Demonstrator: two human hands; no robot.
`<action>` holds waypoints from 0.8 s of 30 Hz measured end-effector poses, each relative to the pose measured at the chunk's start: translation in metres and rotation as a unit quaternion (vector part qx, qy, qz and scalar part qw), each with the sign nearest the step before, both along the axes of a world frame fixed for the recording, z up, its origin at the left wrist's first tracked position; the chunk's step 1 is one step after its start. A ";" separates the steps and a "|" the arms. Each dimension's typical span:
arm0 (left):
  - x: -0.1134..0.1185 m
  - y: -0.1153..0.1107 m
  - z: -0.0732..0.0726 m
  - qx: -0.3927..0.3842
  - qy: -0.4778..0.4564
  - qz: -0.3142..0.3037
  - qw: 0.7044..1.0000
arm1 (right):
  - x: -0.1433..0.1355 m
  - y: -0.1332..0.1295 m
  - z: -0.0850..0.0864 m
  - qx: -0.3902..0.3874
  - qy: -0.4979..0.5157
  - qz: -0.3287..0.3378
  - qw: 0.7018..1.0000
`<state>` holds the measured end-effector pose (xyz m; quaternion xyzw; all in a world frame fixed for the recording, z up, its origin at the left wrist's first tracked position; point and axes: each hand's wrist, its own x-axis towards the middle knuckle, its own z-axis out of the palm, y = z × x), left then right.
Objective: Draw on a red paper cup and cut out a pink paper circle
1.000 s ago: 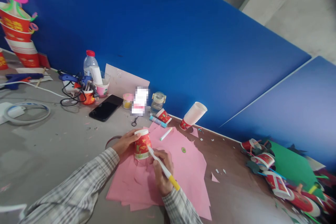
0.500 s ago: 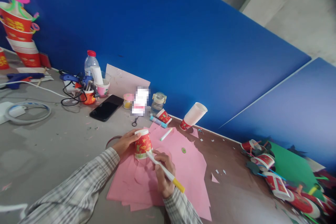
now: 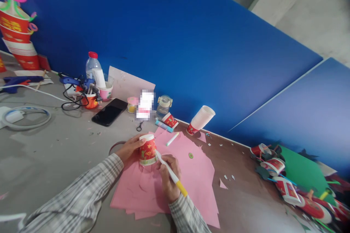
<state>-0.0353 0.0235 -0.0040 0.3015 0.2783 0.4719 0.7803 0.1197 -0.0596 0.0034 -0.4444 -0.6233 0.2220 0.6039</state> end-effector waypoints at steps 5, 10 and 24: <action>0.000 -0.001 0.003 0.000 0.000 -0.002 1.000 | 0.000 0.001 -0.001 -0.003 -0.010 -0.008 1.000; 0.000 -0.001 0.002 0.001 -0.002 -0.002 1.000 | 0.000 0.002 -0.005 -0.013 -0.012 -0.029 0.999; 0.000 0.001 -0.001 0.009 -0.005 -0.007 1.000 | 0.002 0.000 -0.006 -0.011 -0.005 -0.010 1.000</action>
